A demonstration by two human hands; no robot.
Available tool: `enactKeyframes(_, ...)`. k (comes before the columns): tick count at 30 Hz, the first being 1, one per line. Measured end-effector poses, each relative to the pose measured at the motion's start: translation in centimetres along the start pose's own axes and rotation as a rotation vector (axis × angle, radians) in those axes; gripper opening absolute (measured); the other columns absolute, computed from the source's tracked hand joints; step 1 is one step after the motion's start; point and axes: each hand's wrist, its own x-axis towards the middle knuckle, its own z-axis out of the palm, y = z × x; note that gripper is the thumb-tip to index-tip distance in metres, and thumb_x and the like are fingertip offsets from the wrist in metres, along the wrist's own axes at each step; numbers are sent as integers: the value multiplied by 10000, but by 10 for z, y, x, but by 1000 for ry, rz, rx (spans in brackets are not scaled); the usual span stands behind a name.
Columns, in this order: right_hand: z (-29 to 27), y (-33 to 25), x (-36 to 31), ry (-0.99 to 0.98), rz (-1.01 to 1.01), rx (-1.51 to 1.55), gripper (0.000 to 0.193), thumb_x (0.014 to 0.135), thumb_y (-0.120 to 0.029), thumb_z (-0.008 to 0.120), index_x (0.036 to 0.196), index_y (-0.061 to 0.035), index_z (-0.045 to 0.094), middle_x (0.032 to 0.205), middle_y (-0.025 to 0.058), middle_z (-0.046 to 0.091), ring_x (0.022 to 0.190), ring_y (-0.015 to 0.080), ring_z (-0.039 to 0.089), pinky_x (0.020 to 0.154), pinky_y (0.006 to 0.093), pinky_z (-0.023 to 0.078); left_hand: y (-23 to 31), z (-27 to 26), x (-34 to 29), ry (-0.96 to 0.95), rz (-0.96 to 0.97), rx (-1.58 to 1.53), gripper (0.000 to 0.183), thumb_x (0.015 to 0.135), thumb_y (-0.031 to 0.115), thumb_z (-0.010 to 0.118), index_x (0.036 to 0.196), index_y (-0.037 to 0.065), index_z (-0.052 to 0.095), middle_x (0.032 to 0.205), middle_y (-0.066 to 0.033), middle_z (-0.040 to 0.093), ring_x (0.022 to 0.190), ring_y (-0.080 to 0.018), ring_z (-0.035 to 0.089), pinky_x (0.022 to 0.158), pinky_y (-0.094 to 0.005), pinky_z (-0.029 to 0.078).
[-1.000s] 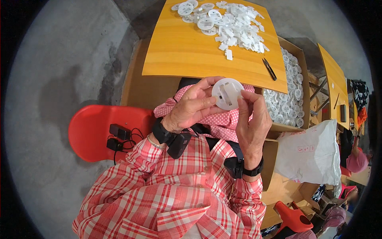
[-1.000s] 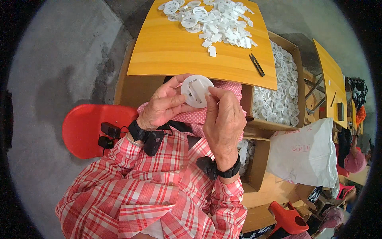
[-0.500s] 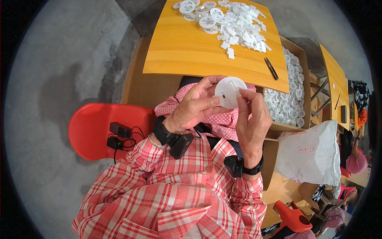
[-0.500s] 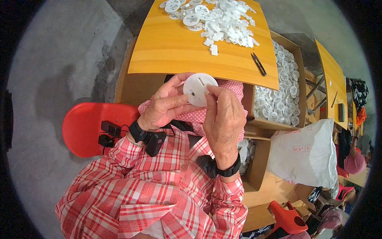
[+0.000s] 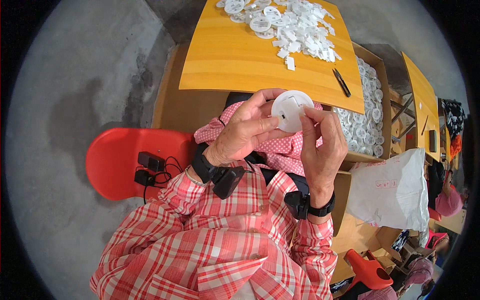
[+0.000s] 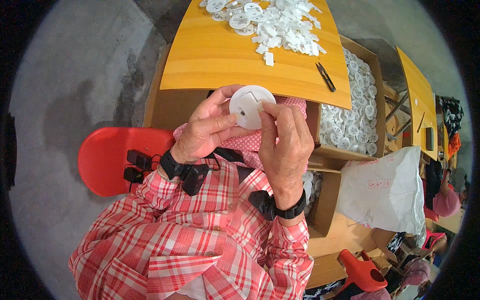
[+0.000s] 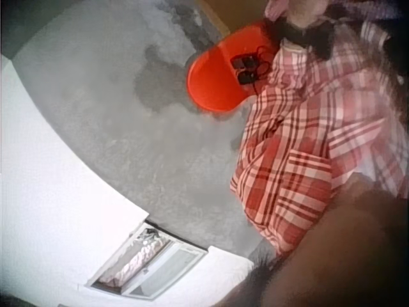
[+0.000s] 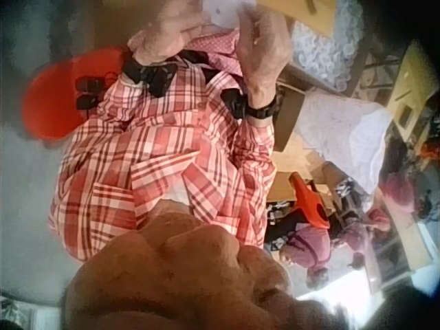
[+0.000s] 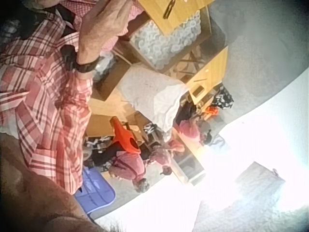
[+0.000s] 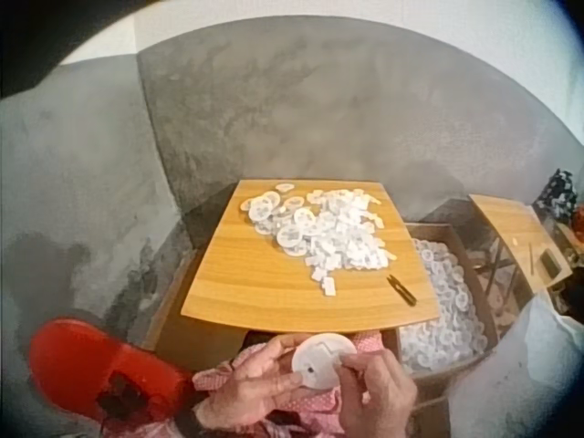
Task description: Manually assemble small white plastic components by joining pieces and trimming them with a tool.
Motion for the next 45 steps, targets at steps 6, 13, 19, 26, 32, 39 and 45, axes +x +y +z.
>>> enactKeyframes(6,1,0,1,-13,-43,-80,164,755,21,657,899,-40,606,753,81,574,667,246,572,577,328,441,0,-1,2,34,2,-41,454,888,46,538,1294,37,335,1243,-136,469,1169,-258,497,965,-413,471)
enactKeyframes(13,1,-5,-6,-1,-248,-438,228,760,-8,661,966,-104,669,791,42,540,672,179,549,597,315,440,-10,8,6,169,151,166,290,898,75,568,1142,74,411,1057,-91,556,993,-156,563,847,-326,526)
enactKeyframes(19,6,5,-13,56,-283,-436,331,750,-46,691,1071,-107,640,794,33,525,668,159,523,605,300,430,-12,12,5,185,217,154,243,911,87,553,1111,80,416,1031,-83,565,947,-145,579,783,-305,545)
enactKeyframes(26,10,7,-16,-77,150,221,239,766,-18,704,971,11,586,741,64,536,585,121,489,516,228,419,-10,16,1,240,180,162,268,923,109,539,1145,70,394,1050,-96,560,959,-154,583,788,-319,553)
enactKeyframes(32,11,8,-13,-93,170,263,231,777,-14,686,986,13,590,745,70,534,594,144,497,546,253,434,-5,20,2,253,166,344,304,924,146,542,1172,37,402,1090,-127,541,964,-193,595,692,-292,586)
enactKeyframes(39,8,1,-11,-113,117,264,238,788,-2,665,1013,19,590,765,75,547,602,142,506,549,249,429,5,29,-6,275,135,435,323,905,120,548,1187,23,423,1021,-134,568,771,-165,634,504,-238,554)
enactKeyframes(45,6,-13,-12,-87,234,396,220,805,10,634,1017,32,578,792,68,563,584,97,483,532,227,412,7,37,-14,292,235,529,301,898,113,553,1158,8,444,968,-127,588,726,-135,618,480,-227,529)
